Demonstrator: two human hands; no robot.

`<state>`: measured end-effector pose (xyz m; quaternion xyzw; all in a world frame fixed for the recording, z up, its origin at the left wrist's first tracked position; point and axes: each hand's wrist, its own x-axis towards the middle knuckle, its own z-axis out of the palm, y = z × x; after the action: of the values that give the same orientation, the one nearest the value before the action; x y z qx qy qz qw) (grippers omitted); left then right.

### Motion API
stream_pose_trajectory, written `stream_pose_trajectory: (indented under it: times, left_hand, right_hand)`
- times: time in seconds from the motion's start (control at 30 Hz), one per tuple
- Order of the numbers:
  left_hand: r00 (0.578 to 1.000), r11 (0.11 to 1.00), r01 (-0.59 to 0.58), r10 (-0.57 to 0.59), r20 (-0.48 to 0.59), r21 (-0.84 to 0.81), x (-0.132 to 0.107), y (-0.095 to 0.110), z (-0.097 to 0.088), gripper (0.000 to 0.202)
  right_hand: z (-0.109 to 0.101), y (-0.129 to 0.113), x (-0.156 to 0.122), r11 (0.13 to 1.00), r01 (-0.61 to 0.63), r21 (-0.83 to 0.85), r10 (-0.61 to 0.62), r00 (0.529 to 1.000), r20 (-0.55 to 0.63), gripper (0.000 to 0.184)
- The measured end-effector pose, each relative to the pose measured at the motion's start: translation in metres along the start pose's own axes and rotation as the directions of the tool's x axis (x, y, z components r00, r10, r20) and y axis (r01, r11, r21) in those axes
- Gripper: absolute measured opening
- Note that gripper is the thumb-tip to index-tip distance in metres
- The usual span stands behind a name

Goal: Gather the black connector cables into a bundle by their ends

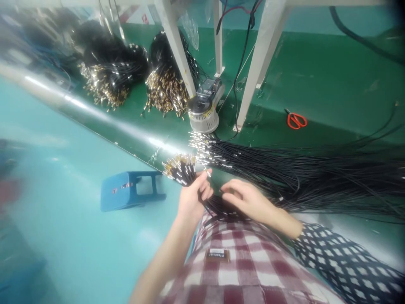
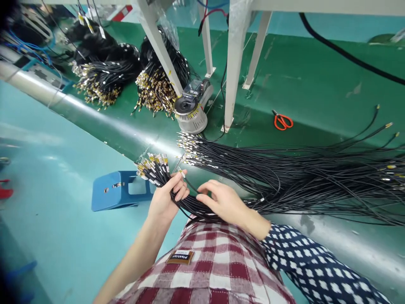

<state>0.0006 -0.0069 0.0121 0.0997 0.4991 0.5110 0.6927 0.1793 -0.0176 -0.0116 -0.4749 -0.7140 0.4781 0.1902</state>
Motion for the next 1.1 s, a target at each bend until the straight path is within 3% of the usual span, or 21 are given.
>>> stream_pose_trajectory:
  times: [0.17, 0.33, 0.43, 0.5, 0.57, 0.67, 0.77, 0.93, 1.1]
  left_hand:
    - [1.000, 1.000, -0.004, 0.003, 0.025, 0.023, -0.004, 0.000, 0.000, 0.028]
    - [0.999, 0.996, 0.039, -0.039, 0.004, 0.075, -0.005, -0.003, -0.005, 0.027]
    - [0.998, 0.997, 0.058, -0.059, 0.021, 0.046, -0.006, -0.001, -0.010, 0.024]
    - [0.998, 0.999, 0.041, -0.041, 0.037, 0.011, -0.007, 0.000, -0.015, 0.025]
    - [0.997, 0.999, 0.034, -0.033, 0.074, -0.012, -0.007, 0.001, -0.019, 0.029]
    - [0.989, 0.998, 0.056, -0.050, 0.136, -0.041, -0.006, -0.001, -0.022, 0.036]
    - [0.989, 0.994, 0.083, -0.073, 0.127, -0.073, -0.004, -0.003, -0.021, 0.041]
    - [0.993, 0.992, 0.093, -0.086, 0.081, -0.087, -0.002, -0.003, -0.021, 0.042]
    - [0.995, 0.993, 0.086, -0.082, 0.056, -0.077, 0.000, -0.002, -0.022, 0.042]
  right_hand:
    - [0.015, -0.030, 0.029, 0.947, -0.026, 0.320, 0.051, 0.996, -0.070, 0.029]
    - [0.018, -0.044, 0.032, 0.904, -0.061, 0.424, 0.058, 0.998, 0.019, 0.035]
    - [0.014, -0.031, 0.025, 0.939, -0.128, 0.318, 0.102, 0.990, 0.098, 0.040]
    - [0.007, -0.009, 0.021, 0.961, -0.196, 0.195, 0.152, 0.964, 0.217, 0.048]
    - [0.000, 0.019, 0.023, 0.970, -0.241, 0.019, 0.228, 0.939, 0.257, 0.056]
    - [-0.004, 0.059, 0.040, 0.936, -0.277, -0.215, 0.301, 0.950, 0.086, 0.038]
    - [0.005, 0.084, 0.063, 0.888, -0.308, -0.341, 0.309, 0.950, -0.052, 0.017]
    - [0.018, 0.096, 0.075, 0.861, -0.265, -0.435, 0.255, 0.963, -0.081, 0.007]
    - [0.007, 0.094, 0.060, 0.890, -0.242, -0.386, 0.210, 0.970, -0.123, 0.011]
